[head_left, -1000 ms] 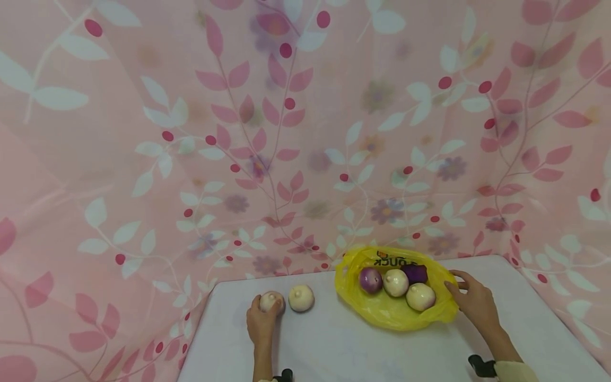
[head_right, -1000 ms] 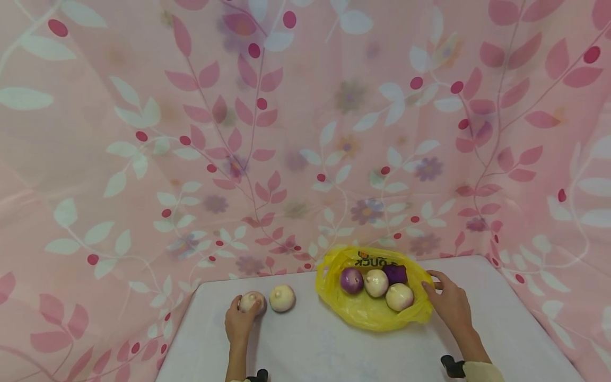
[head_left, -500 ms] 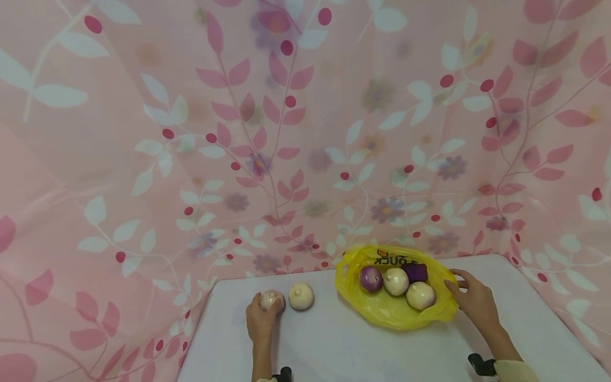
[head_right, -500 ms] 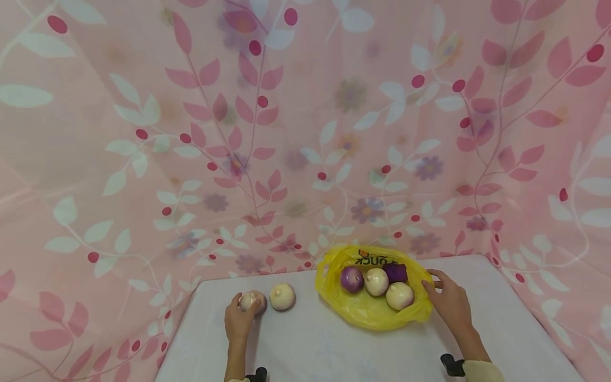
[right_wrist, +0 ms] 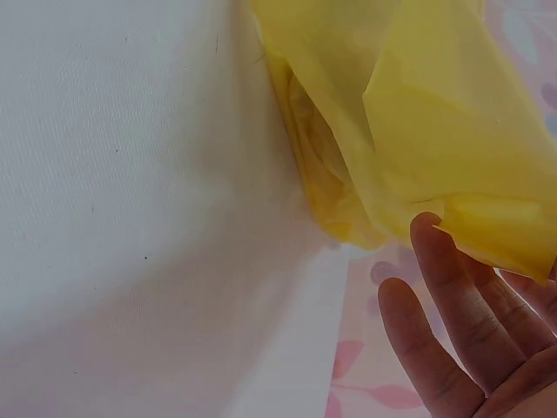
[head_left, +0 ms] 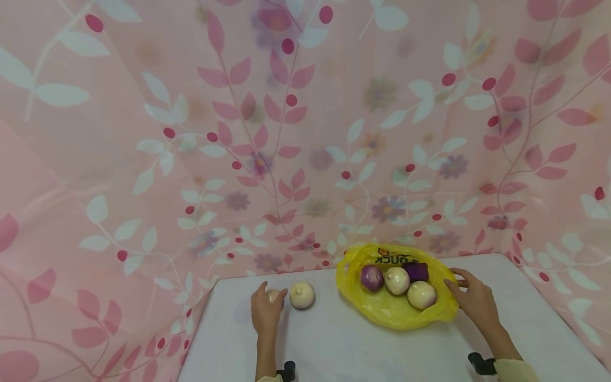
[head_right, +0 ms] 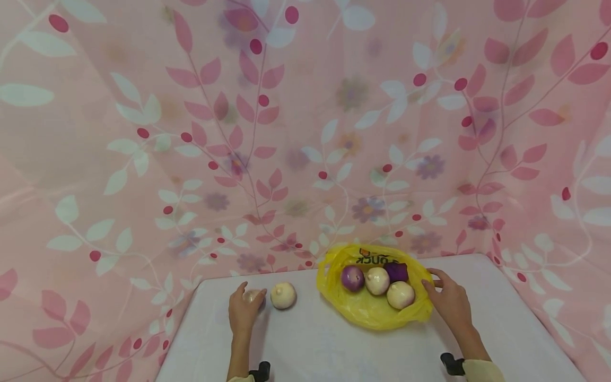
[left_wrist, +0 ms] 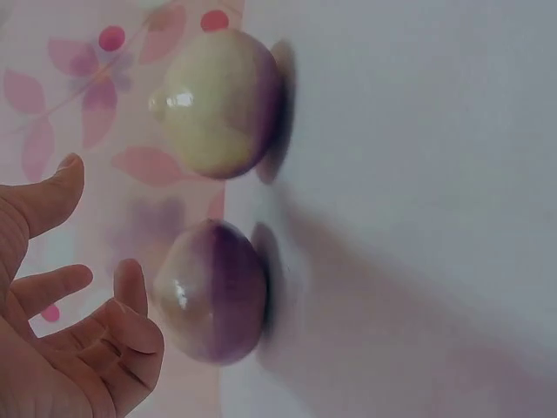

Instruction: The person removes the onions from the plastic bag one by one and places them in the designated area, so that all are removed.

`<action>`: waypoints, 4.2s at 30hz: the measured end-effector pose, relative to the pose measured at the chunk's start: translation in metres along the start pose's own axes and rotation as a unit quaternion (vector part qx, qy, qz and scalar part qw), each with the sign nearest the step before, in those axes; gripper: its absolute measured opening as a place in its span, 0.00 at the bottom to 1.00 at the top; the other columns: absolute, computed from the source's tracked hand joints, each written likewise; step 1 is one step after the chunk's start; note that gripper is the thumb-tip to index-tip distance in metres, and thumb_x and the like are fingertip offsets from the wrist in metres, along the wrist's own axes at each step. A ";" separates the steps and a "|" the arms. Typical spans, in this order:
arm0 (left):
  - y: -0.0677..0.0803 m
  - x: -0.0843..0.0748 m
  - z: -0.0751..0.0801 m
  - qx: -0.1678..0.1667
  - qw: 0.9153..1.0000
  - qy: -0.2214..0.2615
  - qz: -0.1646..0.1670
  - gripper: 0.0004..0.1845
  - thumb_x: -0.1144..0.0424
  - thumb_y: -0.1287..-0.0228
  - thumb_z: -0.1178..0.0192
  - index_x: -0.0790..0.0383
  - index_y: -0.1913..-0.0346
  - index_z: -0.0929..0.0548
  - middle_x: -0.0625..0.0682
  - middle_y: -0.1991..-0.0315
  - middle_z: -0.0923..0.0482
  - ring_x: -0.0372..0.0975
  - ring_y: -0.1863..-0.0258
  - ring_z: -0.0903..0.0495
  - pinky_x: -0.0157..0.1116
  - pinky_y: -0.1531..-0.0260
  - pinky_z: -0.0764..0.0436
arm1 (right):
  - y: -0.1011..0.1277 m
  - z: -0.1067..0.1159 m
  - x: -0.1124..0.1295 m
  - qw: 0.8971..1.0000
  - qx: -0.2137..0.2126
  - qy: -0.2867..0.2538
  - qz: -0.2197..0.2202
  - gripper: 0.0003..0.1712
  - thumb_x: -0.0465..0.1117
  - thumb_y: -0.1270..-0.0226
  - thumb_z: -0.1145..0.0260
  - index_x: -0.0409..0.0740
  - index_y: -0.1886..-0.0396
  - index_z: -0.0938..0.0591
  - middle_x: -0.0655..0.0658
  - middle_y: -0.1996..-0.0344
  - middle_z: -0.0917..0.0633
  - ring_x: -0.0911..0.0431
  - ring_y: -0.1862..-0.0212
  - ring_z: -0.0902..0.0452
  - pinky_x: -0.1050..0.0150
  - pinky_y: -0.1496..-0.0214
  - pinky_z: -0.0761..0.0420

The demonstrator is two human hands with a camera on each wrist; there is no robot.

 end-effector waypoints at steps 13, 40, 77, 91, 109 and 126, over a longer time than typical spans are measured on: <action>0.012 -0.028 -0.021 0.027 0.998 0.037 -0.052 0.37 0.50 0.51 0.23 0.63 0.39 0.22 0.60 0.49 0.23 0.56 0.52 0.21 0.54 0.57 0.23 | 0.002 -0.001 -0.002 1.000 -0.006 0.004 0.000 0.29 0.49 0.28 0.37 0.34 0.38 0.27 0.21 0.52 0.20 0.33 0.60 0.18 0.57 0.74 0.16; 0.044 -0.078 -0.061 0.059 0.985 0.039 -0.155 0.35 0.47 0.53 0.22 0.59 0.43 0.18 0.52 0.49 0.19 0.48 0.50 0.21 0.49 0.51 0.22 | 0.004 -0.001 -0.001 1.000 -0.010 0.002 0.004 0.28 0.49 0.28 0.37 0.35 0.38 0.26 0.23 0.54 0.18 0.35 0.61 0.17 0.59 0.75 0.17; 0.069 -0.103 -0.127 0.116 0.966 0.077 -0.216 0.31 0.51 0.50 0.23 0.62 0.45 0.18 0.53 0.48 0.20 0.29 0.79 0.31 0.29 0.74 0.24 | 0.002 -0.002 -0.002 1.000 -0.011 0.005 0.008 0.28 0.50 0.29 0.37 0.34 0.39 0.26 0.23 0.56 0.18 0.34 0.61 0.17 0.61 0.76 0.18; 0.068 -0.108 -0.144 0.151 0.955 0.076 -0.245 0.30 0.53 0.47 0.25 0.64 0.44 0.19 0.54 0.48 0.21 0.30 0.77 0.29 0.27 0.73 0.24 | 0.002 -0.005 -0.003 0.999 -0.026 0.009 0.029 0.26 0.49 0.30 0.35 0.35 0.41 0.24 0.24 0.59 0.17 0.38 0.67 0.16 0.65 0.80 0.21; 0.073 -0.127 -0.173 0.201 0.957 0.019 -0.208 0.29 0.51 0.48 0.24 0.56 0.43 0.18 0.49 0.50 0.21 0.41 0.50 0.22 0.43 0.46 0.23 | 0.003 0.002 0.003 1.000 0.004 0.023 0.001 0.29 0.51 0.29 0.37 0.33 0.39 0.26 0.23 0.56 0.18 0.32 0.60 0.18 0.55 0.73 0.17; 0.063 -0.142 -0.179 0.239 0.951 -0.062 -0.185 0.36 0.50 0.52 0.22 0.58 0.41 0.22 0.52 0.52 0.26 0.45 0.56 0.22 0.44 0.51 0.22 | 0.003 0.000 0.000 0.999 -0.019 0.025 0.019 0.27 0.49 0.30 0.35 0.34 0.41 0.24 0.25 0.60 0.16 0.33 0.61 0.18 0.56 0.75 0.18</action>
Point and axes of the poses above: each hand's wrist, its own y-axis away from the middle knuckle, its own z-axis out of the back of the hand, x = y × z, the point moved 2 cm from there along -y, towards the middle knuckle
